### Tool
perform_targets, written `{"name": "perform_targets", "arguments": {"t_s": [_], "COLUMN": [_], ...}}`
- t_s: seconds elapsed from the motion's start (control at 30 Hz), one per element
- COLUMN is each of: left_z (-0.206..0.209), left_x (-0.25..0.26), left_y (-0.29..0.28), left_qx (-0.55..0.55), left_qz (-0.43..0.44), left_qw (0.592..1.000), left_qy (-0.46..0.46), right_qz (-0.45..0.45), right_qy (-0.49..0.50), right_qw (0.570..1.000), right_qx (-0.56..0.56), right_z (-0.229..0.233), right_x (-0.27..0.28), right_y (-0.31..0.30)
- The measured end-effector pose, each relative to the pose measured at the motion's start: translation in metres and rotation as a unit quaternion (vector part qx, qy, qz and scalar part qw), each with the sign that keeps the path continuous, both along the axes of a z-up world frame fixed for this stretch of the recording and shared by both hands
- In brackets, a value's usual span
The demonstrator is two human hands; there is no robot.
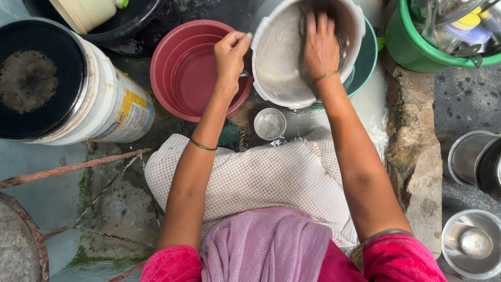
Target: The person washes a metal pot by scrubbing its interior and exterior with a scouring pad and rinsing it with water from a bucket.
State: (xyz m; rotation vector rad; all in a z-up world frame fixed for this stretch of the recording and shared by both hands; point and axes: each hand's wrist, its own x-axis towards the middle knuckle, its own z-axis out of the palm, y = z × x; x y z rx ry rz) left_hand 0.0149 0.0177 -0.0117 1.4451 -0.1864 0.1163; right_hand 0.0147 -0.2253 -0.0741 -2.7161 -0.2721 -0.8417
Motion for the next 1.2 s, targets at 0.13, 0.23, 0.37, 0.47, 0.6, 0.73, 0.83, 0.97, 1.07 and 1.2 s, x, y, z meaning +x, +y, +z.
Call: {"name": "perform_targets", "arguments": {"t_s": [0.13,0.23,0.37,0.47,0.6,0.73,0.83,0.97,1.07,1.2], "left_z": [-0.013,-0.030,-0.048,-0.065,-0.079,-0.071,-0.051,-0.016,0.004,0.011], "left_x": [-0.009,-0.019,-0.024,-0.026,-0.026,-0.023,-0.019,-0.012,0.004,0.009], "left_y": [0.019,0.031,0.038,0.027,0.014,0.009,0.011,0.009,-0.009,-0.015], "left_qx": [-0.102,-0.125,-0.128,-0.168,-0.202,-0.068,0.084,0.420,0.502,0.480], "left_qz": [0.050,0.073,0.088,0.147,0.162,0.108,0.116,0.047,0.049,0.060], "left_qw": [0.983,0.974,0.971,0.963,0.950,0.968,0.984,0.896,0.847,0.859], "left_qy": [0.142,0.176,0.183,0.152,0.174,0.216,0.108,0.134,0.166,0.169], "right_qz": [-0.100,0.273,0.063,-0.109,-0.129,-0.162,-0.138,-0.141,0.005,0.151], "right_qy": [0.318,0.212,0.242,0.292,0.467,0.500,0.423,0.356,0.354,0.344], "right_qw": [0.932,0.938,0.967,0.902,0.827,0.834,0.881,0.923,0.920,0.908], "right_qx": [0.146,0.022,-0.057,-0.299,-0.287,-0.171,-0.160,-0.041,-0.170,-0.184], "right_z": [-0.046,-0.081,-0.056,-0.031,-0.031,-0.046,-0.069,-0.082,-0.072,-0.063], "right_x": [-0.004,0.012,0.038,0.040,0.018,0.032,0.060,0.064,0.066,0.038], "right_y": [0.039,0.093,0.106,0.058,0.041,0.028,0.031,0.035,0.050,0.059]}}
